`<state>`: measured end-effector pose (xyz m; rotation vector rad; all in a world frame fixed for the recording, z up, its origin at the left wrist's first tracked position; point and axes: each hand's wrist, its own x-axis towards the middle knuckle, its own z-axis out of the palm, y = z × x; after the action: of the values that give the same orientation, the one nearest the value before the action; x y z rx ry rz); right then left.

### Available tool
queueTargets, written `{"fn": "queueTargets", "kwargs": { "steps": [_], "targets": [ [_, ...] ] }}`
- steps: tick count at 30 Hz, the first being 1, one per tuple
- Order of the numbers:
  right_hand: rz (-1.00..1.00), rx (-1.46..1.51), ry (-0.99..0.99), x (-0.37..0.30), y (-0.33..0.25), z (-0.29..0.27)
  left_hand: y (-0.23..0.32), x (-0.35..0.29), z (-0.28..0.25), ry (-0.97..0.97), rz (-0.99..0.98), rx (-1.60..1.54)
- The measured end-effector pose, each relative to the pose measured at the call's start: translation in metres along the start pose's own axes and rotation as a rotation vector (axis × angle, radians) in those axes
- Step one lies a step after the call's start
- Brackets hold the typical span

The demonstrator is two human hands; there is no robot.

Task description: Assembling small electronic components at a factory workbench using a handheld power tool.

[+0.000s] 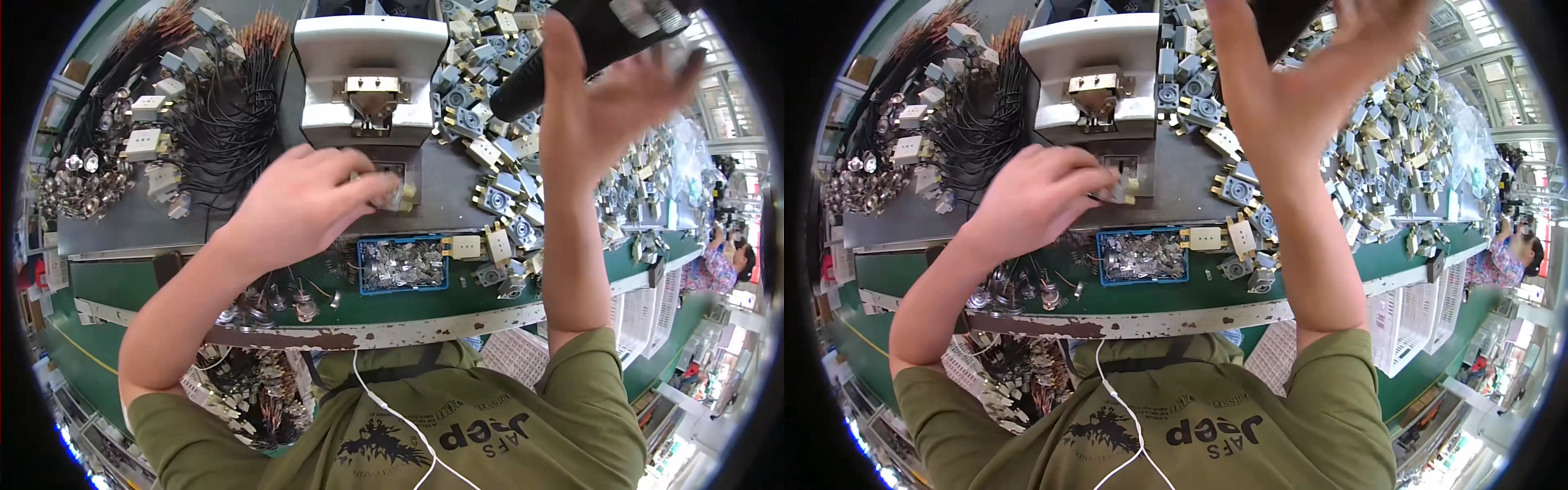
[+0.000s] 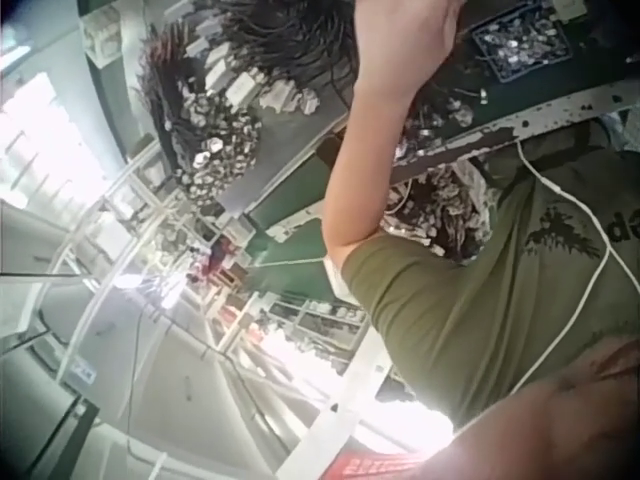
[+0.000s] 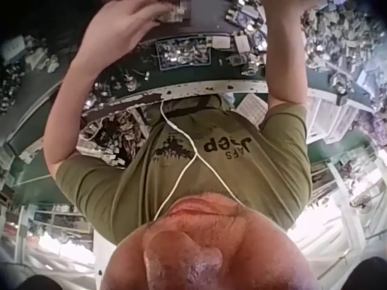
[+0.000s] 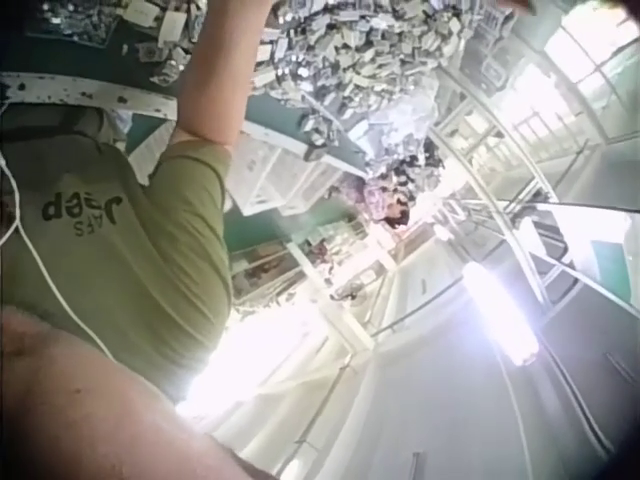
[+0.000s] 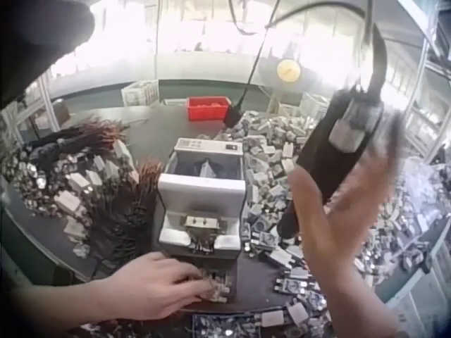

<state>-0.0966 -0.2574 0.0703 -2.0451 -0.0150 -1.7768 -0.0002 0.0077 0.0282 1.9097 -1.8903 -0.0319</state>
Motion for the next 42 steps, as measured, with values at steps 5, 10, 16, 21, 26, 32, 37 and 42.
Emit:
{"fn": "queueTargets", "kwargs": {
  "steps": [5,10,16,21,26,32,37,42],
  "targets": [
    [-0.132,0.057,-0.602,-0.044,0.002,-0.073,-0.053,-0.033,-0.088,0.752,-0.428,0.242],
    [0.015,-0.298,-0.961,-0.077,0.008,-0.041,-0.117,-0.085,-0.110,0.271,-0.627,0.591],
    [0.276,-0.252,-0.873,-0.072,-0.006,-0.054,-0.021,-0.035,-0.077,0.279,-0.374,0.309],
    [0.234,-0.008,-0.912,-0.074,-0.048,-0.062,0.017,-0.056,-0.022,-0.274,-0.193,-0.018],
    [0.206,0.118,-0.906,-0.094,-0.060,-0.061,0.037,-0.055,0.004,-0.368,-0.170,0.090],
    [0.207,0.122,-0.887,-0.098,-0.065,-0.058,0.051,-0.063,0.034,-0.351,-0.151,0.350],
    [0.157,0.142,-0.841,-0.090,-0.063,-0.054,0.047,-0.057,0.014,-0.355,-0.172,0.285],
    [0.119,0.037,-1.014,-0.080,-0.070,-0.032,0.022,-0.028,-0.040,-0.004,-0.353,-0.136]
  ]
}}
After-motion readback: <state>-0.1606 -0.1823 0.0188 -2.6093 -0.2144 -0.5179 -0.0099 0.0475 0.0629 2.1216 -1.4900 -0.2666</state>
